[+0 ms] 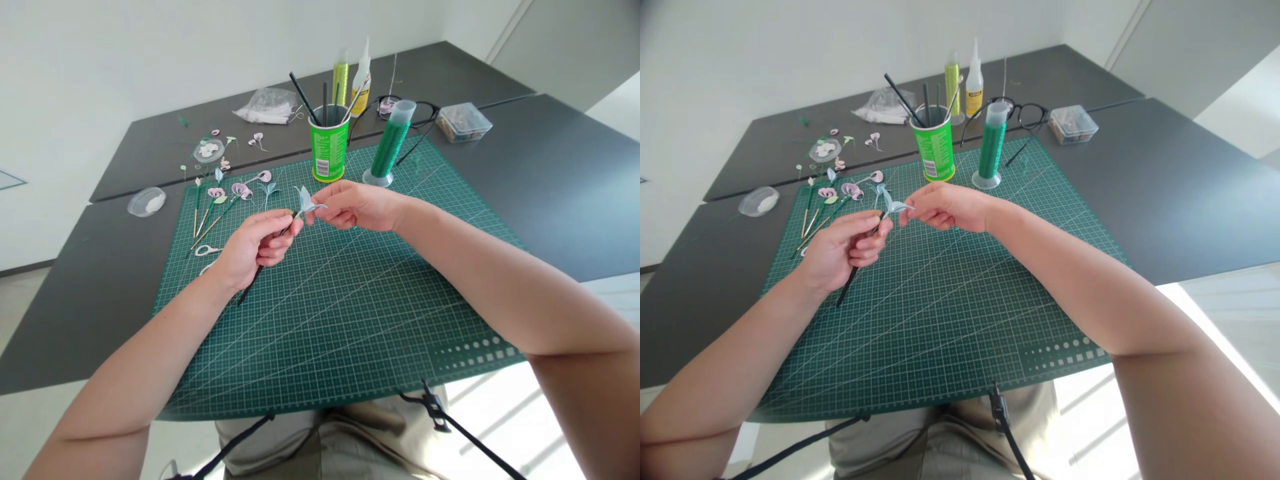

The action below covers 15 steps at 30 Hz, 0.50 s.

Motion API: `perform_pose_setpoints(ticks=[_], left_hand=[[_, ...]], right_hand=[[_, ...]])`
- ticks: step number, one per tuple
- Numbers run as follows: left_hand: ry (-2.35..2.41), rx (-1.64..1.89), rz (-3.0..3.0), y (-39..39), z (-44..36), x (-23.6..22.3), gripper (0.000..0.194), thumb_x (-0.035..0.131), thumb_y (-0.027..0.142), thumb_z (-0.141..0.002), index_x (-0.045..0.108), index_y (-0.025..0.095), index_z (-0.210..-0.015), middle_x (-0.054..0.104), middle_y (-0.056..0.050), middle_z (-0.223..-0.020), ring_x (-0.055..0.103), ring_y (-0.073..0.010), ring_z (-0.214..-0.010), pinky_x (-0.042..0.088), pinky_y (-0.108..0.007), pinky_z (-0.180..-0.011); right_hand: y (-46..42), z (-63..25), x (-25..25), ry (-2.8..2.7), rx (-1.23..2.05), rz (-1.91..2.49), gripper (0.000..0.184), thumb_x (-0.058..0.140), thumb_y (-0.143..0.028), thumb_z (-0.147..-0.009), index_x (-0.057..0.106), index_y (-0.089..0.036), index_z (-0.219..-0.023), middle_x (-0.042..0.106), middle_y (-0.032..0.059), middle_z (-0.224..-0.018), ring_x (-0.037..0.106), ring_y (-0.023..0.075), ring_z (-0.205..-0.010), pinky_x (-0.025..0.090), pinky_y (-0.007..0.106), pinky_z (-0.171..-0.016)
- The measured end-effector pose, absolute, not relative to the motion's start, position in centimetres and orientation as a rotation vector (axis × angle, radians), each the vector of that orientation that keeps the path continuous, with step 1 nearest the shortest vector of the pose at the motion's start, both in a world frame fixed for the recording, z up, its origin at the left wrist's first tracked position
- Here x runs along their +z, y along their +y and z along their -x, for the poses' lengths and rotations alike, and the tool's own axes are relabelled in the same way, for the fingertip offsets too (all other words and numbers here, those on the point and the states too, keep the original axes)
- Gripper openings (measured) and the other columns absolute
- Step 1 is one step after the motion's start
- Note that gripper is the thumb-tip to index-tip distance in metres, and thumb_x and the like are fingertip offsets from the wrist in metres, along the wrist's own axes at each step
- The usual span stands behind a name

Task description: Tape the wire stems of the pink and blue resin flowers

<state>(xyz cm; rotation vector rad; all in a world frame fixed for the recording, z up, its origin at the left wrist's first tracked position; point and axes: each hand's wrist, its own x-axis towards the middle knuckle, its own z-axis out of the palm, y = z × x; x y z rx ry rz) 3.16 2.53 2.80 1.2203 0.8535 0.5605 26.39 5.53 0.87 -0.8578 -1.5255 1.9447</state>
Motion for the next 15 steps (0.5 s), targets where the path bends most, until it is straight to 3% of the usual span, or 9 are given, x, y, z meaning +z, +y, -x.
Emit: perform_pose_setpoints(ticks=[7, 15], left_hand=[[0.769, 0.329, -1.244, 2.1, -3.0, 3.0, 0.024, 0.067, 0.034, -0.095, 0.063, 0.017, -0.078, 0.026, 0.008, -0.060, 0.014, -0.0068, -0.050, 0.010, -0.019, -0.042], [0.730, 0.111, -1.413, 1.6, -3.2, 2.9, 0.029, 0.061, 0.039, -0.100, 0.065, 0.018, -0.080, 0.028, 0.007, -0.060, 0.018, -0.0093, -0.051, 0.012, -0.022, -0.044]], right_hand=[[6.1, -27.3, 0.5, -1.633, 1.971, 0.700, 0.027, 0.085, -0.032, -0.087, 0.068, -0.015, -0.076, 0.033, -0.0086, -0.058, 0.021, 0.0059, -0.052, 0.014, 0.021, -0.045], [5.8, -27.6, 1.1, -1.767, 1.885, 0.689, 0.025, 0.084, -0.033, -0.091, 0.079, -0.015, -0.107, 0.037, -0.0086, -0.063, 0.024, 0.0074, -0.053, 0.016, 0.026, -0.046]])
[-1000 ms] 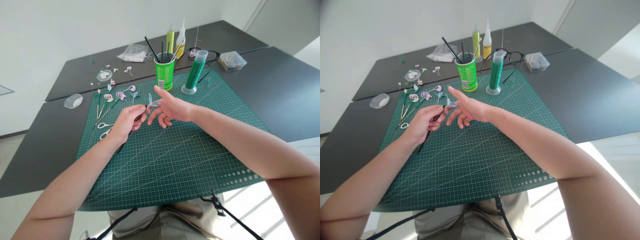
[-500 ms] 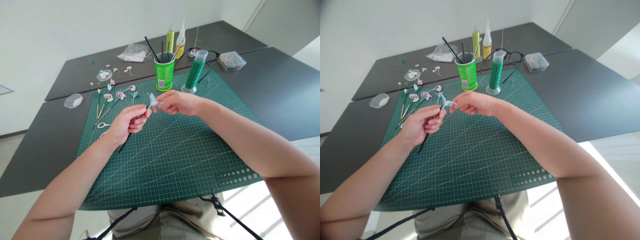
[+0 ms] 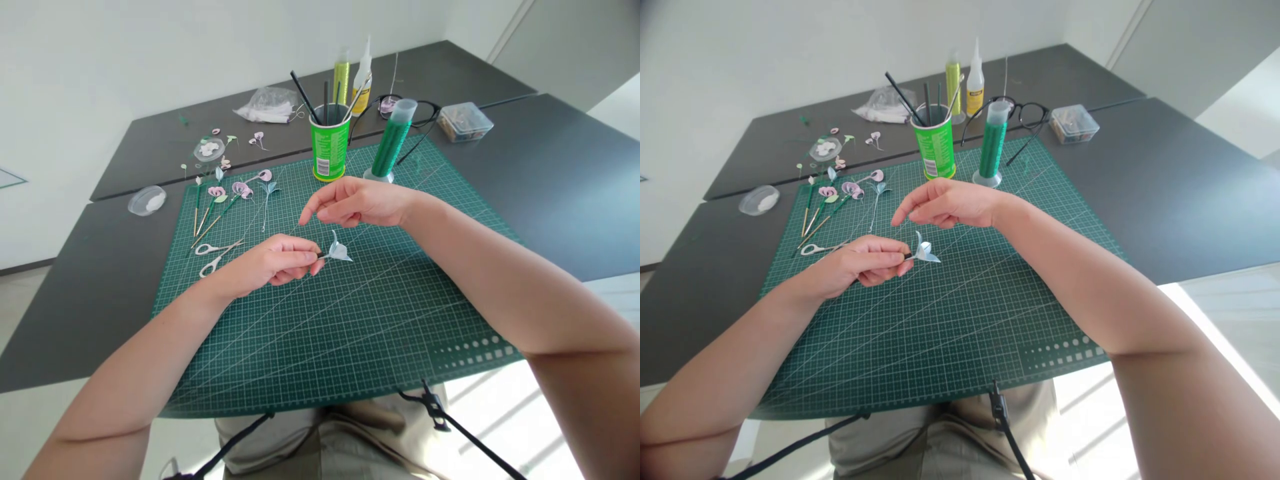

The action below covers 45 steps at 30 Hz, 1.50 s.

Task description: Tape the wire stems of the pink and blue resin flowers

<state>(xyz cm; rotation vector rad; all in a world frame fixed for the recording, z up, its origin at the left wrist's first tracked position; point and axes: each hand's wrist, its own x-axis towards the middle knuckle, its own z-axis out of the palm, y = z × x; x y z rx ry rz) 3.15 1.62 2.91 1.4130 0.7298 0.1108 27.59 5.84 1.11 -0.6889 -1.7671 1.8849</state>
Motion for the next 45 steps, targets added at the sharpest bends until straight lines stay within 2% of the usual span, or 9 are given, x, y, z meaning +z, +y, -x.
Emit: perform_pose_setpoints(ticks=[6, 14, 19, 22, 24, 30, 35, 40, 45], left_hand=[[0.744, 0.065, -1.551, 1.6, -3.4, 2.6, 0.030, 0.059, 0.041, -0.100, 0.066, 0.017, -0.081, 0.042, 0.004, -0.062, 0.030, -0.0098, -0.051, 0.021, -0.021, -0.044], [0.981, 0.212, -1.379, 2.0, -3.6, 2.3, 0.025, 0.062, 0.033, -0.097, 0.063, 0.017, -0.078, 0.033, 0.006, -0.062, 0.022, -0.0082, -0.051, 0.014, -0.020, -0.043], [1.072, 0.429, -1.288, 2.6, -3.4, 2.3, 0.023, 0.058, 0.028, -0.100, 0.060, 0.017, -0.080, 0.025, 0.009, -0.062, 0.017, -0.0077, -0.050, 0.013, -0.018, -0.042], [1.077, 0.547, -1.260, 2.8, -3.3, 2.5, 0.022, 0.058, 0.027, -0.098, 0.058, 0.018, -0.078, 0.025, 0.008, -0.062, 0.017, -0.0075, -0.049, 0.013, -0.017, -0.041], [1.084, 0.609, -1.237, 2.9, -3.2, 2.6, 0.021, 0.059, 0.027, -0.097, 0.057, 0.019, -0.078, 0.025, 0.008, -0.063, 0.017, -0.0072, -0.048, 0.014, -0.017, -0.040], [1.071, 0.753, -1.179, 3.0, -3.2, 3.0, 0.017, 0.058, 0.026, -0.098, 0.059, 0.018, -0.083, 0.024, 0.009, -0.064, 0.015, -0.0077, -0.049, 0.014, -0.016, -0.038], [0.998, 0.796, -1.157, 2.8, -3.2, 3.3, 0.020, 0.052, 0.023, -0.102, 0.058, 0.018, -0.084, 0.022, 0.008, -0.064, 0.012, -0.0085, -0.050, 0.014, -0.015, -0.038], [0.907, 0.772, -1.153, 2.6, -3.1, 3.5, 0.023, 0.049, 0.021, -0.105, 0.056, 0.019, -0.083, 0.020, 0.009, -0.065, 0.009, -0.0087, -0.051, 0.015, -0.015, -0.038], [0.866, 0.731, -1.181, 2.4, -3.0, 3.7, 0.024, 0.050, 0.024, -0.104, 0.053, 0.020, -0.081, 0.019, 0.009, -0.065, 0.009, -0.0081, -0.050, 0.015, -0.015, -0.038]], right_hand=[[4.8, -26.5, 1.4, -1.780, 1.703, 0.636, 0.016, 0.075, -0.026, -0.096, 0.074, -0.017, -0.109, 0.054, -0.0048, -0.070, 0.042, 0.0090, -0.063, 0.024, 0.025, -0.050], [3.1, -25.0, 2.1, -1.836, 1.336, 0.605, 0.009, 0.066, -0.018, -0.096, 0.067, -0.016, -0.104, 0.059, -0.0043, -0.071, 0.056, 0.0100, -0.068, 0.043, 0.026, -0.066], [2.1, -24.5, 2.5, -1.890, 1.159, 0.686, 0.010, 0.062, -0.019, -0.095, 0.065, -0.019, -0.104, 0.062, -0.0038, -0.070, 0.056, 0.0119, -0.067, 0.042, 0.028, -0.065], [2.0, -24.5, 2.4, -1.912, 1.086, 0.716, 0.013, 0.062, -0.019, -0.093, 0.064, -0.021, -0.105, 0.058, -0.0058, -0.067, 0.049, 0.0117, -0.061, 0.037, 0.029, -0.062], [2.2, -24.5, 2.3, -1.905, 1.069, 0.722, 0.015, 0.062, -0.019, -0.092, 0.062, -0.022, -0.107, 0.055, -0.0072, -0.065, 0.045, 0.0117, -0.058, 0.034, 0.029, -0.061], [2.7, -24.7, 2.0, -1.870, 1.082, 0.808, 0.019, 0.061, -0.016, -0.091, 0.056, -0.024, -0.108, 0.053, -0.0081, -0.065, 0.047, 0.0131, -0.060, 0.036, 0.030, -0.063], [3.0, -24.7, 1.7, -1.826, 1.085, 0.912, 0.023, 0.061, -0.016, -0.091, 0.051, -0.027, -0.108, 0.052, -0.0091, -0.064, 0.044, 0.0139, -0.057, 0.036, 0.032, -0.063], [3.7, -24.9, 1.1, -1.807, 1.105, 0.936, 0.027, 0.063, -0.018, -0.091, 0.048, -0.026, -0.111, 0.056, -0.0090, -0.067, 0.049, 0.0136, -0.060, 0.039, 0.031, -0.065], [4.4, -25.1, 0.6, -1.802, 1.122, 0.913, 0.025, 0.064, -0.014, -0.092, 0.052, -0.022, -0.113, 0.061, -0.0081, -0.065, 0.052, 0.0128, -0.060, 0.039, 0.029, -0.063]])
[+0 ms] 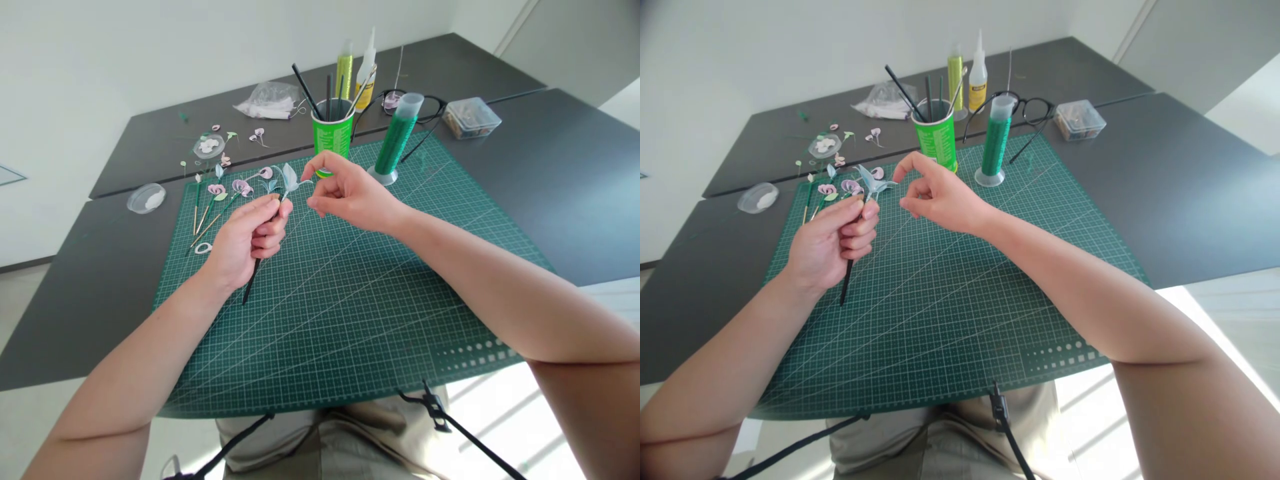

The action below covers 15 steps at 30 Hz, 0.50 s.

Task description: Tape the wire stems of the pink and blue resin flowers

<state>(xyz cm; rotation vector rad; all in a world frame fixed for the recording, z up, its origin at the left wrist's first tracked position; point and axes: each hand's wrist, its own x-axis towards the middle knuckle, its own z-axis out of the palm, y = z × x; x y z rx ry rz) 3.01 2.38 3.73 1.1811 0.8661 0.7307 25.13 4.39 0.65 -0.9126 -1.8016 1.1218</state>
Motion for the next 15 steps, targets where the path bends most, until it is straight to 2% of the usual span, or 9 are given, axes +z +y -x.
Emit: perform_pose_setpoints(ticks=[3, 6, 9, 12, 15], left_hand=[[0.888, 0.747, -1.231, 2.3, -2.9, 3.7, 0.021, 0.054, 0.027, -0.102, 0.053, 0.021, -0.082, 0.020, 0.009, -0.065, 0.010, -0.0078, -0.049, 0.014, -0.016, -0.039], [0.963, 0.821, -1.325, 2.7, -2.7, 3.5, 0.020, 0.054, 0.028, -0.102, 0.053, 0.020, -0.084, 0.020, 0.009, -0.066, 0.012, -0.0080, -0.050, 0.012, -0.017, -0.041], [1.097, 0.799, -1.453, 3.6, -2.4, 3.1, 0.020, 0.050, 0.026, -0.102, 0.055, 0.020, -0.084, 0.026, 0.008, -0.065, 0.017, -0.0082, -0.049, 0.013, -0.019, -0.042], [1.152, 0.566, -1.671, 4.2, -2.2, 2.6, 0.023, 0.050, 0.025, -0.100, 0.057, 0.019, -0.079, 0.035, 0.005, -0.063, 0.026, -0.0095, -0.049, 0.018, -0.022, -0.042], [1.038, 0.283, -1.863, 3.9, -2.2, 2.6, 0.028, 0.050, 0.031, -0.101, 0.059, 0.019, -0.077, 0.042, 0.003, -0.064, 0.035, -0.0115, -0.052, 0.026, -0.024, -0.045]], right_hand=[[4.8, -25.2, 0.4, -1.867, 1.098, 0.889, 0.013, 0.063, -0.010, -0.093, 0.065, -0.016, -0.104, 0.059, -0.0066, -0.062, 0.050, 0.0103, -0.058, 0.038, 0.027, -0.059], [5.0, -25.4, 0.2, -1.920, 1.050, 0.845, 0.012, 0.063, -0.005, -0.092, 0.072, -0.013, -0.093, 0.053, -0.0066, -0.059, 0.047, 0.0076, -0.055, 0.035, 0.024, -0.055], [4.7, -25.5, 0.6, -1.951, 1.016, 0.777, 0.007, 0.071, -0.012, -0.094, 0.073, -0.013, -0.088, 0.048, -0.0084, -0.056, 0.038, 0.0050, -0.051, 0.029, 0.023, -0.051], [4.1, -25.5, 1.2, -1.984, 0.960, 0.696, 0.011, 0.075, -0.019, -0.095, 0.072, -0.014, -0.085, 0.047, -0.0082, -0.057, 0.036, 0.0049, -0.051, 0.028, 0.024, -0.051], [3.9, -25.6, 1.6, -1.957, 0.848, 0.709, 0.012, 0.074, -0.019, -0.096, 0.071, -0.015, -0.085, 0.047, -0.0069, -0.059, 0.038, 0.0065, -0.056, 0.030, 0.025, -0.055]])
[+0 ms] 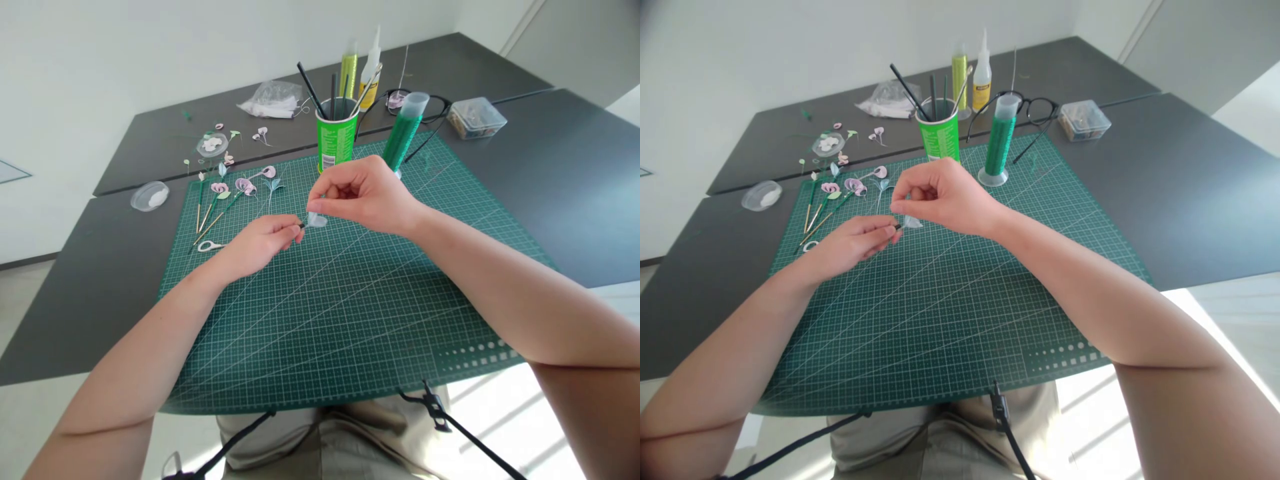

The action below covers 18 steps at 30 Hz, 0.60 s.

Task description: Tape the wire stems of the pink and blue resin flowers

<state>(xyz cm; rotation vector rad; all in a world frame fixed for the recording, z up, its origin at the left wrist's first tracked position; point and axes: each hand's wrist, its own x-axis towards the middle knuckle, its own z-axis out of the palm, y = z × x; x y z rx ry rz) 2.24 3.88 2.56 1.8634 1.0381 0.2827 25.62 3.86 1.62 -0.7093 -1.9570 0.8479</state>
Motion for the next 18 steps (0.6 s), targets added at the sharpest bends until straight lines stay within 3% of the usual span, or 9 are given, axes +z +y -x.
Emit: perform_pose_setpoints(ticks=[5, 11, 18], left_hand=[[0.840, 0.175, -1.922, 2.4, -2.6, 3.1, 0.031, 0.048, 0.036, -0.105, 0.060, 0.020, -0.081, 0.046, 0.002, -0.069, 0.041, -0.0127, -0.059, 0.032, -0.025, -0.050], [0.947, 0.517, -1.775, 2.6, -2.5, 3.2, 0.025, 0.048, 0.033, -0.104, 0.056, 0.021, -0.084, 0.037, 0.004, -0.066, 0.028, -0.0115, -0.052, 0.021, -0.026, -0.047], [1.271, 0.764, -1.917, 4.6, -1.7, 2.4, 0.024, 0.047, 0.032, -0.100, 0.056, 0.022, -0.079, 0.044, 0.001, -0.066, 0.038, -0.0150, -0.056, 0.024, -0.028, -0.049]], right_hand=[[4.8, -25.8, 1.0, -1.922, 0.719, 0.944, 0.013, 0.073, -0.019, -0.094, 0.071, -0.015, -0.082, 0.048, -0.0057, -0.060, 0.039, 0.0085, -0.060, 0.032, 0.029, -0.061], [5.7, -26.0, 0.5, -2.010, 0.754, 1.253, 0.011, 0.073, -0.014, -0.089, 0.072, -0.014, -0.077, 0.049, -0.0068, -0.055, 0.042, 0.0089, -0.058, 0.032, 0.031, -0.064], [4.1, -25.7, 2.0, -2.221, 0.880, 1.184, 0.012, 0.071, -0.014, -0.092, 0.073, -0.013, -0.080, 0.054, -0.0053, -0.060, 0.047, 0.0089, -0.060, 0.034, 0.029, -0.063]])
